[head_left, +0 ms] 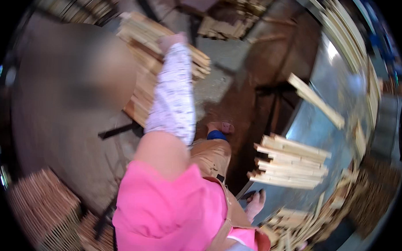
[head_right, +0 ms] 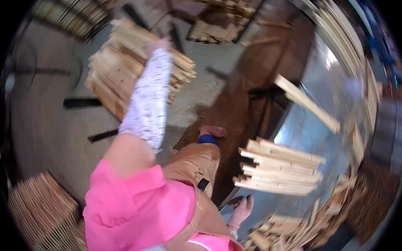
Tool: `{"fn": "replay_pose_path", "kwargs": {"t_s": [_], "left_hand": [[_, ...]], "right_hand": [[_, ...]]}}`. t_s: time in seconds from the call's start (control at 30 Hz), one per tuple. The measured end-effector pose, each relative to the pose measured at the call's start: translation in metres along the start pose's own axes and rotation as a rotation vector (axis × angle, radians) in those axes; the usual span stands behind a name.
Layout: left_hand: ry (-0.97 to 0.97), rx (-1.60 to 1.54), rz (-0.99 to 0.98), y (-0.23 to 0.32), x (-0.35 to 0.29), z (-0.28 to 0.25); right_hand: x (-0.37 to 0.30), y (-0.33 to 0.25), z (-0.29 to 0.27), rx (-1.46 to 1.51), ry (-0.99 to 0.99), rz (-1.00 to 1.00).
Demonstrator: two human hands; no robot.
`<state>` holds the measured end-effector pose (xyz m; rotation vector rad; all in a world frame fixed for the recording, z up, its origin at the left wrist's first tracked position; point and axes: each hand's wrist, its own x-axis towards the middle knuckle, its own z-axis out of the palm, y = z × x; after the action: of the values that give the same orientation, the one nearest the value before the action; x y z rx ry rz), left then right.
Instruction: The person sorts thin wooden strips on a metal table, picking them up from a pile and arranging them into neat stacks. The person handles the wood by hand, aligning the strips and moving them to a designated area on the table.
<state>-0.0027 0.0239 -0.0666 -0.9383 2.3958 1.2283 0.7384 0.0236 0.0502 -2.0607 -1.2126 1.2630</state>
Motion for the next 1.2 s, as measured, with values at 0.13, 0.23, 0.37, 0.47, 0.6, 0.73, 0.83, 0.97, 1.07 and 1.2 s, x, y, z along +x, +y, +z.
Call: {"fn": "replay_pose_path", "kwargs": {"t_s": [0.13,0.23,0.37,0.47,0.6,0.73,0.83,0.97,1.07,1.2], "left_hand": [[-0.002,-0.047,-0.058,0.017,0.014,-0.010],[0.043,-0.158,0.084,0.010,-0.002,-0.069],[0.280,-0.091,0.318,-0.095,0.048,-0.214],[0.413,0.035,0.209,-0.135,0.072,-0.267],[0.364,0.213,0.052,-0.178,0.113,-0.242],[0.100,0.303,0.256,-0.215,0.121,-0.203],[0.059,0.426,0.404,-0.210,0.125,-0.197],[0.182,0.624,0.597,-0.188,0.073,-0.198],[0.265,0.722,0.819,-0.183,0.029,-0.192],[0.143,0.558,1.493,-0.167,-0.099,-0.158]], "right_hand": [[0.036,-0.004,0.017,-0.012,-0.023,0.067],[0.017,0.015,0.044,0.057,-0.082,0.143],[0.025,0.019,0.050,0.030,-0.170,0.138],[0.012,0.028,0.060,0.032,-0.152,0.110],[0.015,0.021,0.056,0.036,-0.139,0.046],[-0.007,-0.008,0.054,0.013,-0.172,-0.029],[0.025,0.011,0.056,-0.341,-0.212,-0.170],[0.033,-0.014,0.032,-0.404,-0.095,-0.249],[0.019,-0.019,-0.026,-0.393,0.252,-0.115],[0.073,-0.010,-0.115,-0.529,0.697,0.114]]}}
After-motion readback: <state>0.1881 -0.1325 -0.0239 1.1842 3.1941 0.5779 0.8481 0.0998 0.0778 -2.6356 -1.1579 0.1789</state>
